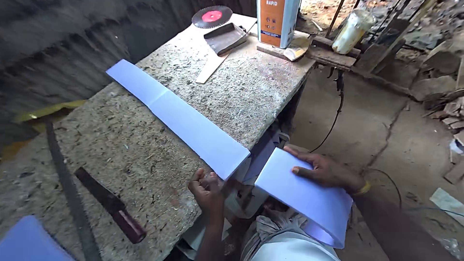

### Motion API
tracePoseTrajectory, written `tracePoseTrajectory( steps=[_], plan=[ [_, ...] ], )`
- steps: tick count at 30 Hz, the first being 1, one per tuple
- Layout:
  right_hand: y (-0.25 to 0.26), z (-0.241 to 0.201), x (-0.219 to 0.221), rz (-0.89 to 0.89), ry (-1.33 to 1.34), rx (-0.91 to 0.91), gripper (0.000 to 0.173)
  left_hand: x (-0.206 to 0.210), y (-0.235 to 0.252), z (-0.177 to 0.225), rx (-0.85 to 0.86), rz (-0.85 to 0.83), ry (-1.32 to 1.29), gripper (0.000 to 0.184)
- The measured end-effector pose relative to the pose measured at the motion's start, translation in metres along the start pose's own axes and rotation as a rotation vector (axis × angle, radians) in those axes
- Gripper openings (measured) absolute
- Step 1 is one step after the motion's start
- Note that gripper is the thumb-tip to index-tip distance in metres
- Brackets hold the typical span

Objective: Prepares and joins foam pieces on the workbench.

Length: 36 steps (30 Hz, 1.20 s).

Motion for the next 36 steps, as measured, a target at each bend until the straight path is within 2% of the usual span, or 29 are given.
tracePoseTrajectory(
  steps=[3,4,8,10,14,36],
  plan=[
    [0.015,0.015,0.026,0.009,-0.018,-0.028,0.057,0.001,-0.013,0.000,-0.322,-0.032,-0.253,0.020],
    [0.021,0.019,0.032,0.004,-0.001,-0.027,0.057,0.005,-0.026,0.000,-0.387,-0.094,-0.297,0.019],
    [0.036,0.024,0.049,-0.031,0.009,-0.001,0.059,0.028,-0.079,0.004,-0.663,-0.337,-0.497,0.054],
    [0.043,0.026,0.054,-0.027,0.024,-0.002,0.059,0.039,-0.086,0.004,-0.667,-0.435,-0.582,0.060],
    [0.055,0.031,0.063,-0.052,0.030,-0.046,0.059,0.052,-0.077,0.004,-0.674,-0.422,-0.584,0.038],
    [0.070,0.037,0.069,-0.069,0.060,-0.015,0.059,0.050,-0.060,-0.001,-0.662,-0.425,-0.574,0.038]
  ],
)
Point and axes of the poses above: each hand's wrist, its own y-axis towards the middle knuckle, its own x-axis out of the palm, z = x × y, the point moved 3 cm from there along y, towards the middle knuckle, and after that the axes turned 13 degrees about y, right-handed, at the moved point
